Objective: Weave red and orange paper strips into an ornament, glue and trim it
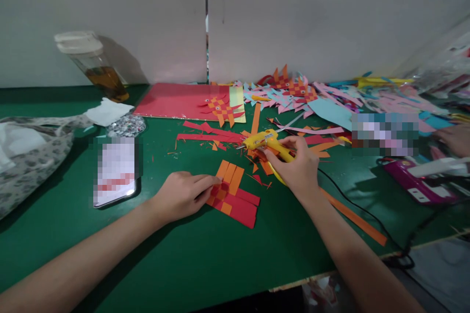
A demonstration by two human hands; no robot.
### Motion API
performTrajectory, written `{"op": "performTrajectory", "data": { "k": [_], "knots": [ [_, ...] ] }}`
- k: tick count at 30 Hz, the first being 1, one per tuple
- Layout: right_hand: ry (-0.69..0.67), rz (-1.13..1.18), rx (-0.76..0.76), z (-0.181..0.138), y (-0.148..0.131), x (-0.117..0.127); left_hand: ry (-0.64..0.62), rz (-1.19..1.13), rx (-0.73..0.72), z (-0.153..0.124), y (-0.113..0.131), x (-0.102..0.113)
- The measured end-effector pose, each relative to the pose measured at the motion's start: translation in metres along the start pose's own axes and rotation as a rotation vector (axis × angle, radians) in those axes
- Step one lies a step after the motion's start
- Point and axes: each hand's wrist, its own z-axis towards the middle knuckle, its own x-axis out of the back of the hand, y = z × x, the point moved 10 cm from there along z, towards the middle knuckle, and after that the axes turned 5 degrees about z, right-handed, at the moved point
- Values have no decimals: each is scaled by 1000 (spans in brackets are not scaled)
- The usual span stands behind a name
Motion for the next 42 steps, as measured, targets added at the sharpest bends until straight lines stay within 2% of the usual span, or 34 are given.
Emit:
{"op": "performTrajectory", "data": {
  "k": [5, 10, 13, 17, 20, 22, 25, 28, 31, 33, 36, 37, 38, 40, 42],
  "knots": [
    [-1, -8, -2, 0, -2, 1, -1, -11, -32, -1, 2, -2],
    [30, -28, 65, 0, -11, 5, 45, -68, -12, 1, 0, 9],
    [91, -17, 146, 2, -26, 12, 85, -114, 44, 0, -5, 17],
    [174, 58, 266, 6, -62, 21, 170, -213, 137, -2, -12, 26],
    [219, 119, 294, 6, -90, 23, 211, -462, 321, 3, -19, 27],
    [244, 176, 251, 6, -104, 21, 244, -788, 496, 9, -21, 21],
    [287, 291, 145, 2, -118, 13, 405, -1357, 759, 19, -18, 5],
    [270, 366, 59, -4, -128, -3, 527, -1731, 942, 32, -11, -17],
    [170, 390, 30, -10, -132, -20, 770, -1800, 973, 32, -22, -20],
    [98, 420, 108, -14, -137, -24, 875, -1796, 969, 27, -32, -20],
    [-52, 410, 312, -19, -146, -24, 798, -1864, 919, 27, -39, -22],
    [-19, 385, 330, -18, -142, -16, 742, -1866, 899, 28, -41, -22],
    [71, 353, 317, -17, -135, -4, 647, -1866, 884, 30, -40, -24],
    [289, 247, 248, -14, -116, 20, 550, -1831, 848, 33, -40, -26],
    [396, 111, 200, -11, -104, 32, 477, -1794, 814, 35, -37, -30]
  ]
}}
